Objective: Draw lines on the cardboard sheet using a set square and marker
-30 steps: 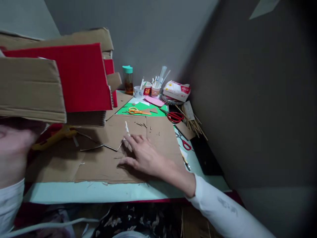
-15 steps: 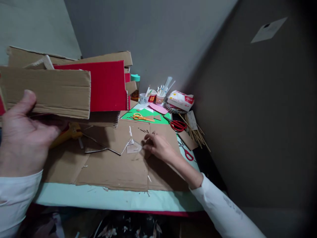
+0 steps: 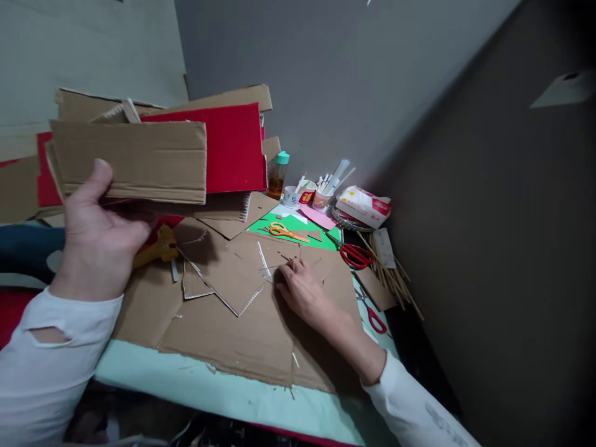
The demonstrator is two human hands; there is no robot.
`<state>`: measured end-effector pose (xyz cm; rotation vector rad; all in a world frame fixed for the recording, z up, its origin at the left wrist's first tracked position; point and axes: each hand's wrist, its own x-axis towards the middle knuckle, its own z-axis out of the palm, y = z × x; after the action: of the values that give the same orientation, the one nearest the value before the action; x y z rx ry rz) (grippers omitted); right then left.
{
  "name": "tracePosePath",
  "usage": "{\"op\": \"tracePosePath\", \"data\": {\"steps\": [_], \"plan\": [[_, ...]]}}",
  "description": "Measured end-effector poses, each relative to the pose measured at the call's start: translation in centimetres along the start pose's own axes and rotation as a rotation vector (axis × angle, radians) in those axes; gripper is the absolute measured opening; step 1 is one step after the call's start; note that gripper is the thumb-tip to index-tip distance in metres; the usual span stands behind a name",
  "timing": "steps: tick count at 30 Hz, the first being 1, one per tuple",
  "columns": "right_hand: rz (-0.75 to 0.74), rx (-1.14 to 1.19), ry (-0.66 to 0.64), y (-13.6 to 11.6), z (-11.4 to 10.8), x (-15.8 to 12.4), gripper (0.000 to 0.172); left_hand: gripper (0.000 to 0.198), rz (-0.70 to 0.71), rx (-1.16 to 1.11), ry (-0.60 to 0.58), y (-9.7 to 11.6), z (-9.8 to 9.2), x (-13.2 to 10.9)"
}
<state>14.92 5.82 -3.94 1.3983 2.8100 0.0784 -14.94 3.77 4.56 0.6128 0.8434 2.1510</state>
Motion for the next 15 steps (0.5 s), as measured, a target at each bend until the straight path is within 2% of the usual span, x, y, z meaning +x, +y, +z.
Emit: {"op": "tracePosePath", "data": {"steps": [3, 7, 15], "plan": [[0.004, -0.053, -0.016, 0.8, 0.0, 0.3, 0.026, 0.034, -0.021, -0.088, 0.092, -0.5, -0.2, 1.0], [-0.036, -0.108, -0.022, 0.4, 0.3, 0.3, 0.027, 0.027, -0.031, -0.215, 0.187, -1.3, -0.7, 1.7], [-0.106, -0.120, 0.019, 1.7, 0.0, 1.0, 0.028, 0.021, -0.018, -0.311, 0.218, -1.6, -1.7, 2.3]]}}
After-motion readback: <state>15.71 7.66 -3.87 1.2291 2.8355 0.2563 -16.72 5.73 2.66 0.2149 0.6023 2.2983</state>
